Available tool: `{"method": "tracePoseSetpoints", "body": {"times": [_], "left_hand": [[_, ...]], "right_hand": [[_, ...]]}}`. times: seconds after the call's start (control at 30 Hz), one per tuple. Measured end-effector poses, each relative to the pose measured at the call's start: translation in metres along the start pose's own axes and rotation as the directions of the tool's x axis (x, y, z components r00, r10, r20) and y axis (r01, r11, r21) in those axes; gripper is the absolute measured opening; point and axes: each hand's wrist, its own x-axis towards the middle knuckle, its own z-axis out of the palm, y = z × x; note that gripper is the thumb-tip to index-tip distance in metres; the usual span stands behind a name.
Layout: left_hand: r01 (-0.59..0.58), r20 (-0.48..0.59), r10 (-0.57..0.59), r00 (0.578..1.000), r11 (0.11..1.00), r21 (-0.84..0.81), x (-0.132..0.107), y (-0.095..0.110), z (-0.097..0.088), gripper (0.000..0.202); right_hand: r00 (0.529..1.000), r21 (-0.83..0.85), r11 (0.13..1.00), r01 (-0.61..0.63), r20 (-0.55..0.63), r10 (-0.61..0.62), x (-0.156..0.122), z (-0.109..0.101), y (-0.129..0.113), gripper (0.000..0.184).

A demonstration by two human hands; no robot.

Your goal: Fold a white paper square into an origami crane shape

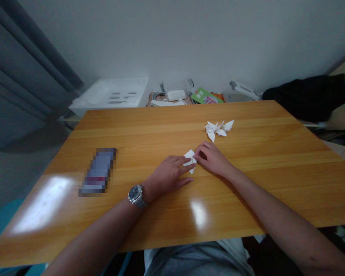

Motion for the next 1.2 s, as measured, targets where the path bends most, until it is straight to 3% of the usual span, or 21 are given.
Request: {"method": "tracePoseSetpoints", "body": {"times": [1.2], "left_hand": [[-0.047, -0.005, 0.047, 0.999, 0.999, 0.022, 0.000, -0.002, -0.001, 0.042]], "right_hand": [[0.994, -0.067, 0.992, -0.104, -0.043, 0.101, 0.000, 0.011, -0.001, 0.011]]}}
